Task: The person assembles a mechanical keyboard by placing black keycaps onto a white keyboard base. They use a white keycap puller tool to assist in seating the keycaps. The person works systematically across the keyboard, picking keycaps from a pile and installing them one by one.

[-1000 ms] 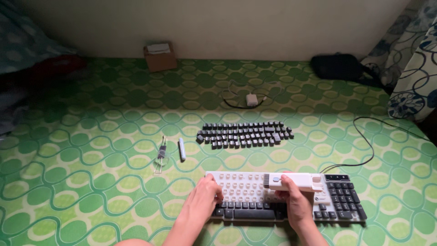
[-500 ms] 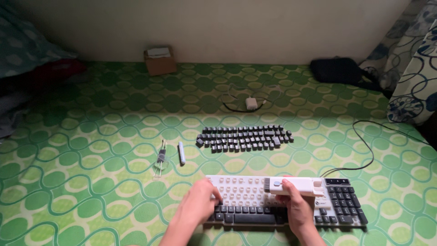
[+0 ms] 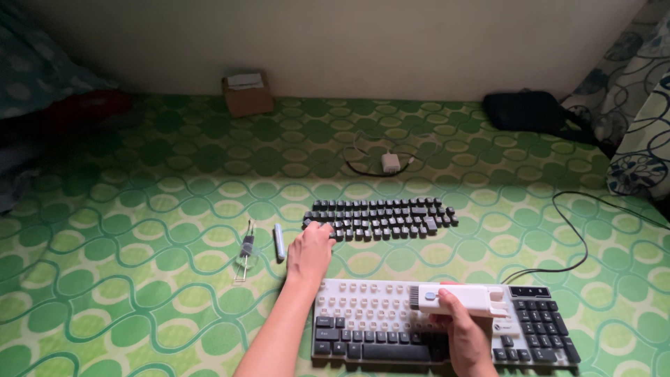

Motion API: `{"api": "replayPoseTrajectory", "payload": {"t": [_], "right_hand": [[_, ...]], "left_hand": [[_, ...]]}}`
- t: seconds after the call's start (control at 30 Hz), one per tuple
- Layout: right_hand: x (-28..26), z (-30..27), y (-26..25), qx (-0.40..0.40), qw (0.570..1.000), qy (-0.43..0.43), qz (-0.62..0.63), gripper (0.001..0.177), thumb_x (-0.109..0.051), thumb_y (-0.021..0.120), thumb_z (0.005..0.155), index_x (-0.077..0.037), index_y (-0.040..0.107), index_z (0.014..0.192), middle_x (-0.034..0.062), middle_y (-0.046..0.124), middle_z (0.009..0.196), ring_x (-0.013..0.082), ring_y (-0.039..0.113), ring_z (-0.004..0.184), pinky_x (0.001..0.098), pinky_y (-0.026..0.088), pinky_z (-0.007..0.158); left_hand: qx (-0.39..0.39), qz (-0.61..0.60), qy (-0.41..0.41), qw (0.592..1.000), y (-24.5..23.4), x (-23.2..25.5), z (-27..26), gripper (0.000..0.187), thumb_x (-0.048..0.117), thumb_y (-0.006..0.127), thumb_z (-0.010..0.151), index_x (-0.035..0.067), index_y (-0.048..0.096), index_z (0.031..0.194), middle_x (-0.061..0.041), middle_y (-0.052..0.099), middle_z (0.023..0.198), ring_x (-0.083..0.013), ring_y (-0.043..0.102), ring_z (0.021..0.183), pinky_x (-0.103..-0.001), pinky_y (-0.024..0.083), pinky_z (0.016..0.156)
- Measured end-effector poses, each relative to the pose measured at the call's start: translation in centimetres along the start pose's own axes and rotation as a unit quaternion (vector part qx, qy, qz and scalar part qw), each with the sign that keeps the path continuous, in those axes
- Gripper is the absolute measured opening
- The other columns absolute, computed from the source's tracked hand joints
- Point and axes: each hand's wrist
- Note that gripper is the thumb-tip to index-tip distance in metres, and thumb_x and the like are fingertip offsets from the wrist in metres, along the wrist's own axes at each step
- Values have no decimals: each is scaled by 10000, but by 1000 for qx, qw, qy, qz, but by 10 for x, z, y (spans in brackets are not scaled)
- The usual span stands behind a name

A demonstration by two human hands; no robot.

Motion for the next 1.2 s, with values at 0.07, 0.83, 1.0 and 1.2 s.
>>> {"api": "replayPoseTrajectory", "payload": {"t": [0.07, 0.83, 1.0, 1.2], "right_hand": [[2, 1, 0, 0, 1000, -2, 2, 411, -295, 730, 846, -66, 685, 1185, 55, 688, 961, 160, 596, 799, 338, 478, 697], [-5, -6, 5, -9, 1000, -2, -6, 395, -283, 709, 852, -84, 662, 1190, 38, 676, 996, 160, 630, 864, 345, 514, 712], [-24, -14, 20, -19, 999, 2, 28, 437, -267, 746, 844, -44, 647, 1206, 117, 674, 975, 226, 623, 809, 372, 531, 722], [-81, -57, 64, -109, 990, -82, 25, 507, -254, 726, 801, -69, 606, 1258, 111, 710, 988, 179, 698, 877, 349, 568, 728]], "left_hand": [[-4, 22, 6, 1000, 7, -2, 2, 139, 179, 750, 862, 88, 707, 958, -122, 664, 1037, -351, 693, 983, -493, 570, 803], [17, -396, -56, 916, -61, 53, -61, 251, 57, 634, 910, 27, 725, 1142, -59, 706, 1077, -156, 722, 837, -282, 629, 743], [-13, -619, -145, 772, -55, 71, -109, 258, 17, 654, 931, -33, 713, 1177, -102, 723, 961, -147, 670, 839, -264, 567, 785], [-98, -800, -207, 554, -37, 77, -135, 307, 31, 648, 949, -74, 669, 1237, -99, 697, 963, -143, 652, 858, -264, 551, 824]]}}
Point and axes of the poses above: each hand's wrist, its own z-axis towards the middle knuckle, its own y-axis out of the palm, x = y × z
